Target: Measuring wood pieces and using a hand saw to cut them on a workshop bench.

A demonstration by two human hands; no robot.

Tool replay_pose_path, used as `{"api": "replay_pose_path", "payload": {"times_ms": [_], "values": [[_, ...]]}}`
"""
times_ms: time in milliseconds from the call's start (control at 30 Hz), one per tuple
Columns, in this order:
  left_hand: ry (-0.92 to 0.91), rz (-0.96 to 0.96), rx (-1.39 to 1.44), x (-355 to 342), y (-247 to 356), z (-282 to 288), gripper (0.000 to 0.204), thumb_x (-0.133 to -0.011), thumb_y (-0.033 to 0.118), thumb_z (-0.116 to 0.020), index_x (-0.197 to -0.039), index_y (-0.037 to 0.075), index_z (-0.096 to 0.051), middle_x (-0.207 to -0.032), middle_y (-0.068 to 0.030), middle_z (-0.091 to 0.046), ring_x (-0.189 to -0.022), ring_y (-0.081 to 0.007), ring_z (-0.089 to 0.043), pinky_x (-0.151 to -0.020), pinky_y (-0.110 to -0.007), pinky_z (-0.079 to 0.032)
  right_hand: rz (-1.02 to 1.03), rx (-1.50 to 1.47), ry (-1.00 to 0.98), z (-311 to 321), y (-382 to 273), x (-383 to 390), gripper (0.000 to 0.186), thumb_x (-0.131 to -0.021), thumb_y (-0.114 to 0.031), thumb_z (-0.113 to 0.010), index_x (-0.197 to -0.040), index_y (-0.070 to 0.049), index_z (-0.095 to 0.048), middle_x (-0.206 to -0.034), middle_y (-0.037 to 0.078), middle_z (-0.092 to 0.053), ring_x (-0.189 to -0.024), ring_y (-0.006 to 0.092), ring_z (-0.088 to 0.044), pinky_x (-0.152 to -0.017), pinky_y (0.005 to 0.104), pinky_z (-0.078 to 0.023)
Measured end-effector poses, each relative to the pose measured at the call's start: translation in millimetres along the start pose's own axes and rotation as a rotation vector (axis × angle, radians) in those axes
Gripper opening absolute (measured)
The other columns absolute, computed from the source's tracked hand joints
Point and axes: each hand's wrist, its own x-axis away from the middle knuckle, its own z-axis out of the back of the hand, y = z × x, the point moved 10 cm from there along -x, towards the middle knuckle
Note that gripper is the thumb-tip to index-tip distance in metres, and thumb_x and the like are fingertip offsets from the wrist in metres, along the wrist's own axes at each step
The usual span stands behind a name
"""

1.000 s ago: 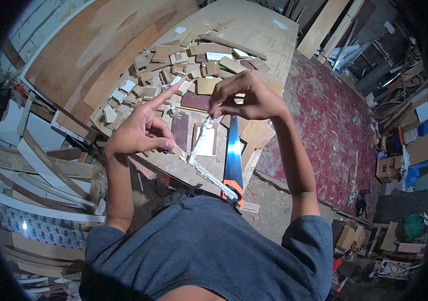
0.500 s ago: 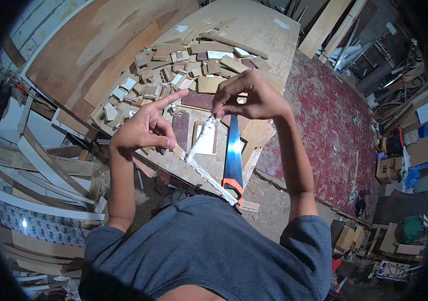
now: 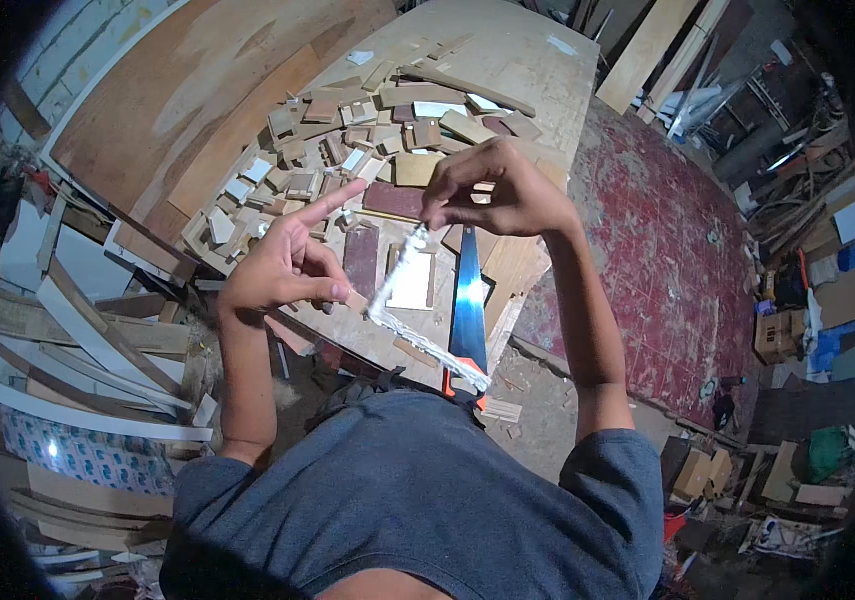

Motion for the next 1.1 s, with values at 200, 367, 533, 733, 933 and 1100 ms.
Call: {"api": "replay_pose_path", "payload": {"times_ms": [200,367,533,733,933,1100], "values": [[0.067,-0.006,0.027,-2.7,-12.6,8.5,0.097,-0.075,0.000,-0.079,-0.155,0.002,-0.025,-0.076,-0.0063,-0.072,-0.063,-0.0041,-0.060,-0.059,-0.017,-0.046,0.036,0.085,0.115,18.8,1.5,2.4,0.007,-0.082,-0.002,-0.076,-0.088,0.001,-0.074,-0.089,0.008,-0.072,-0.081,0.0156,-0.069,-0.071,0.0283,-0.056],[0.318,-0.046,0.200,1.5,-52.3,28.2,0.064,-0.080,0.000,-0.072,-0.140,-0.003,-0.048,-0.082,-0.0064,-0.071,-0.072,-0.0076,-0.066,-0.063,-0.020,-0.052,-0.008,0.139,0.395,54.3,-6.3,42.0,0.010,-0.081,-0.001,-0.077,-0.089,0.003,-0.073,-0.089,0.010,-0.073,-0.077,0.0149,-0.068,-0.067,0.0267,-0.055],[0.526,-0.025,0.370,3.9,-102.3,28.6,0.038,-0.084,-0.002,-0.068,-0.122,-0.007,-0.063,-0.087,-0.0087,-0.072,-0.076,-0.0117,-0.069,-0.071,-0.026,-0.060,0.061,0.102,0.892,66.3,-14.5,106.9,0.014,-0.081,0.012,-0.071,-0.093,0.005,-0.069,-0.091,0.014,-0.071,-0.076,0.0143,-0.066,-0.058,0.0230,-0.051],[0.589,-0.042,0.645,-4.2,-135.5,14.2,0.020,-0.087,-0.003,-0.065,-0.107,-0.002,-0.066,-0.097,-0.0094,-0.070,-0.086,-0.0147,-0.070,-0.076,-0.027,-0.060,-0.177,0.055,1.058,-3.7,18.5,136.7,0.018,-0.078,0.018,-0.067,-0.090,0.005,-0.068,-0.093,0.015,-0.070,-0.080,0.0151,-0.068,-0.065,0.0243,-0.054],[0.686,-0.018,0.653,-4.2,-130.8,6.0,0.020,-0.088,-0.002,-0.066,-0.108,-0.003,-0.064,-0.095,-0.0110,-0.070,-0.085,-0.0188,-0.071,-0.076,-0.027,-0.060,-0.268,0.094,1.049,-31.4,34.5,145.7,0.020,-0.074,0.016,-0.070,-0.087,0.001,-0.071,-0.087,0.011,-0.072,-0.079,0.0143,-0.068,-0.065,0.0232,-0.051],[0.750,-0.035,0.560,-1.3,-120.4,1.9,0.026,-0.087,-0.001,-0.070,-0.112,-0.005,-0.063,-0.094,-0.0124,-0.071,-0.079,-0.0203,-0.072,-0.074,-0.027,-0.061,-0.236,0.092,1.044,-34.0,36.7,147.8,0.020,-0.073,0.015,-0.072,-0.087,0.001,-0.072,-0.088,0.011,-0.073,-0.080,0.0141,-0.069,-0.063,0.0232,-0.051]]}}
